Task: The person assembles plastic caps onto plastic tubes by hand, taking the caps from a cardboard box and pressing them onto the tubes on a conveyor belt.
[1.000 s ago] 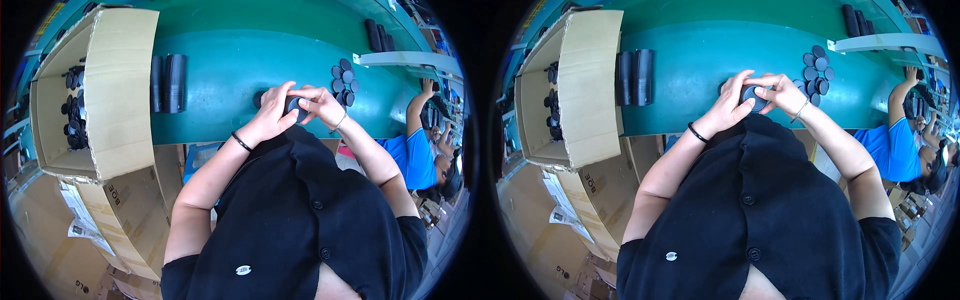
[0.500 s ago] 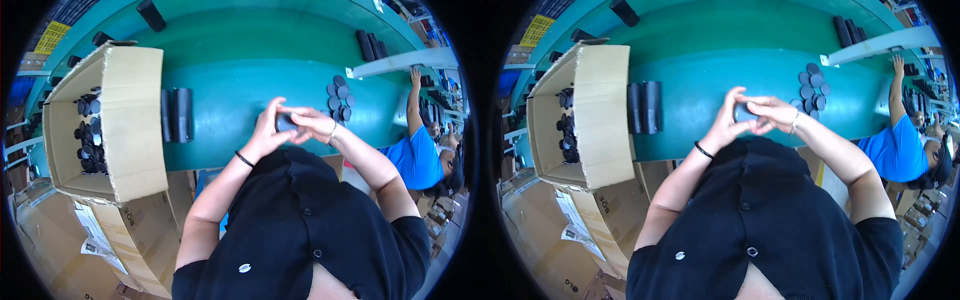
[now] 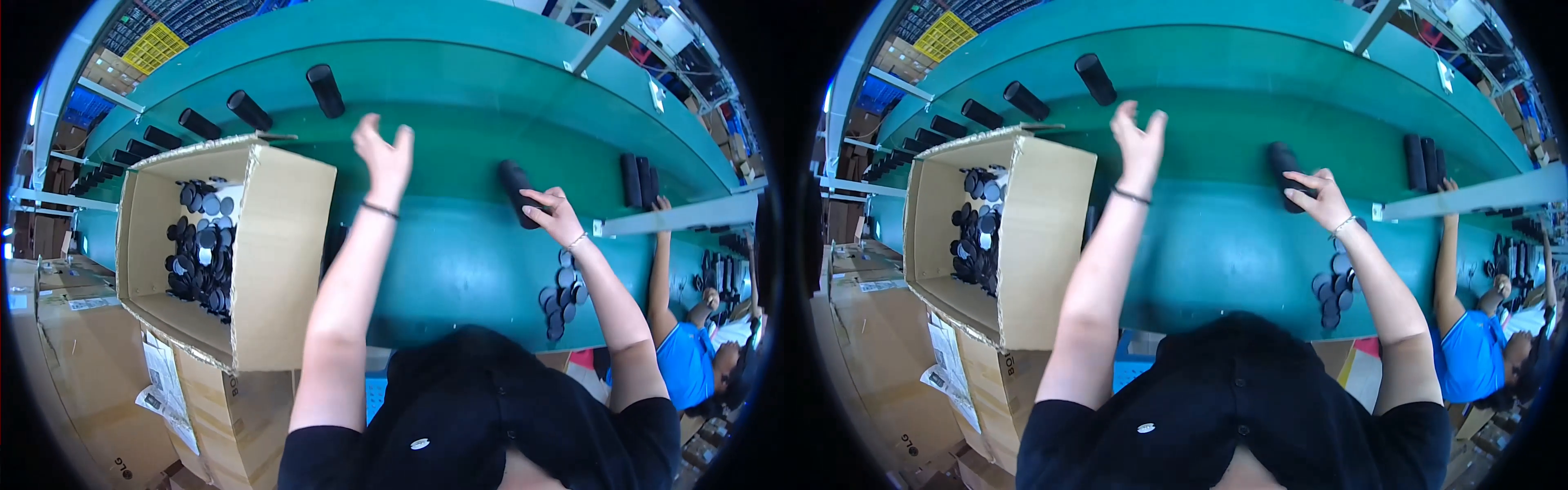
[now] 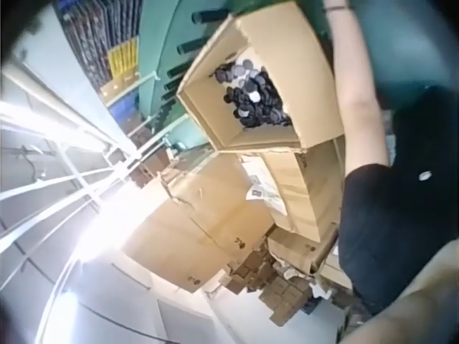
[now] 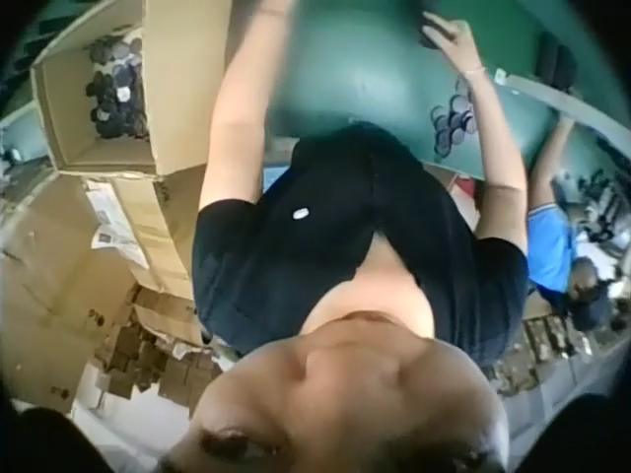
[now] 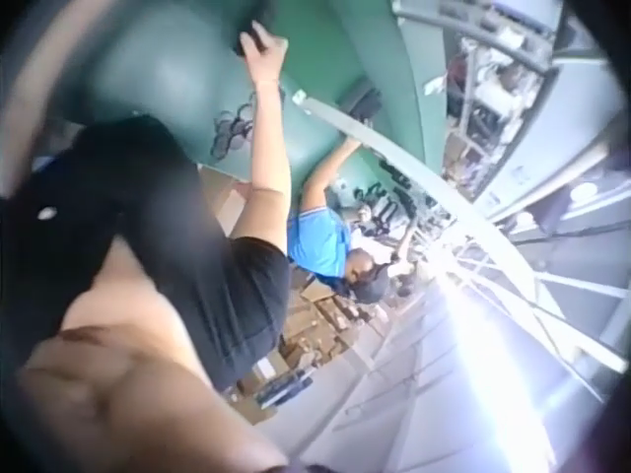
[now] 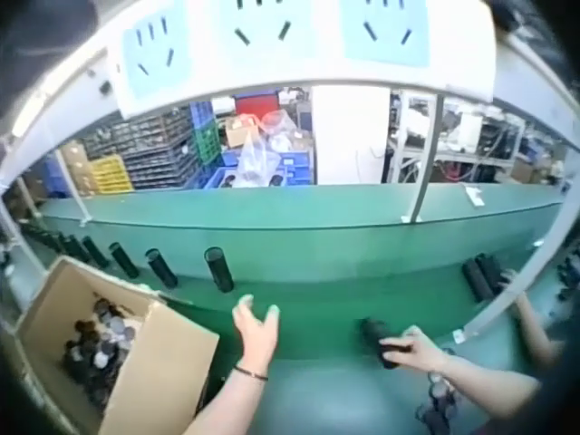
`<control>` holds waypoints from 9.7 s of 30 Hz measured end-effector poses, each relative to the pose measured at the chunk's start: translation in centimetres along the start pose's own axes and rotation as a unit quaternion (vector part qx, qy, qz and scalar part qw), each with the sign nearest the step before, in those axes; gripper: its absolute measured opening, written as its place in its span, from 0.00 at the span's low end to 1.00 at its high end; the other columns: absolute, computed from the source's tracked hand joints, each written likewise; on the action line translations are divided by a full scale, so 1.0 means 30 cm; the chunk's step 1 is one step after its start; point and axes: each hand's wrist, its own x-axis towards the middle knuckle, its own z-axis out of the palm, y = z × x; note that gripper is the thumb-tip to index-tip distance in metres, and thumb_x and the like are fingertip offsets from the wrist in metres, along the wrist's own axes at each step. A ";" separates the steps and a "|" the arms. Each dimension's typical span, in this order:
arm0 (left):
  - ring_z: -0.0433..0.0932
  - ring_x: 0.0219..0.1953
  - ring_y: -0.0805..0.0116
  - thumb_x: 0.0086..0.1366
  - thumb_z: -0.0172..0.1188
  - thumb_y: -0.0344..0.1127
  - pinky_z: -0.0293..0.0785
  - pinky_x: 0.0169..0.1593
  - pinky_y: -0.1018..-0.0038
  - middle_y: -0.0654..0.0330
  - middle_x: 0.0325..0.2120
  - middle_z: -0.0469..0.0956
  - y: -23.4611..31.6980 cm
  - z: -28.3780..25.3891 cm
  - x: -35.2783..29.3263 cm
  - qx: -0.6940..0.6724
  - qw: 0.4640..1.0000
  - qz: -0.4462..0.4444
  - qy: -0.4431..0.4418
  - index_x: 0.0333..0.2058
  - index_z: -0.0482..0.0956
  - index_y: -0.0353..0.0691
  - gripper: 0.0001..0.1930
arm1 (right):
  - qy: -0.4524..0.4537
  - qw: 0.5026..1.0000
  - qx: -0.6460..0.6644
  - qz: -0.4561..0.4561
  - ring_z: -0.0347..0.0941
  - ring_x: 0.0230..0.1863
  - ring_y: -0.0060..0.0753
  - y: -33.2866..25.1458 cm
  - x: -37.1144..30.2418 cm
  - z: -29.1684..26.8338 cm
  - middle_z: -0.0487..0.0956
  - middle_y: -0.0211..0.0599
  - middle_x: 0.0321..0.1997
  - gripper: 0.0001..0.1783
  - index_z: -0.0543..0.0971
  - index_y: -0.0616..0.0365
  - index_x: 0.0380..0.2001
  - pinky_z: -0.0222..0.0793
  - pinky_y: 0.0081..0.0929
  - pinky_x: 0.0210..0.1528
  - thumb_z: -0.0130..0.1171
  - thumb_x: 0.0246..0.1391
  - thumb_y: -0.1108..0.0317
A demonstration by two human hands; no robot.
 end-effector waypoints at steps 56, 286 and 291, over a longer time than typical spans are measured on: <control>0.73 0.46 0.73 0.44 0.72 0.32 0.69 0.52 0.74 0.63 0.45 0.74 0.110 -0.163 -0.701 -0.382 0.737 -0.180 -0.529 0.49 0.73 0.38 0.31 | 0.049 0.964 0.191 -0.176 0.66 0.58 0.34 0.070 -0.368 0.311 0.67 0.42 0.57 0.33 0.67 0.59 0.54 0.68 0.29 0.54 0.63 0.40 0.80; 0.72 0.46 0.73 0.47 0.71 0.30 0.69 0.50 0.75 0.62 0.42 0.73 0.132 -0.157 -0.794 -0.294 0.845 -0.085 -0.439 0.49 0.69 0.39 0.30 | -0.181 0.758 0.625 -0.043 0.71 0.52 0.44 0.096 -0.405 0.222 0.63 0.52 0.61 0.40 0.57 0.61 0.62 0.72 0.30 0.48 0.63 0.52 0.59; 0.72 0.47 0.69 0.46 0.71 0.32 0.69 0.52 0.72 0.58 0.44 0.73 0.135 -0.156 -0.787 -0.300 0.838 -0.101 -0.444 0.50 0.67 0.38 0.32 | -0.108 0.915 0.378 -0.092 0.71 0.52 0.40 0.008 -0.417 0.201 0.65 0.46 0.62 0.34 0.65 0.60 0.59 0.69 0.31 0.50 0.64 0.48 0.67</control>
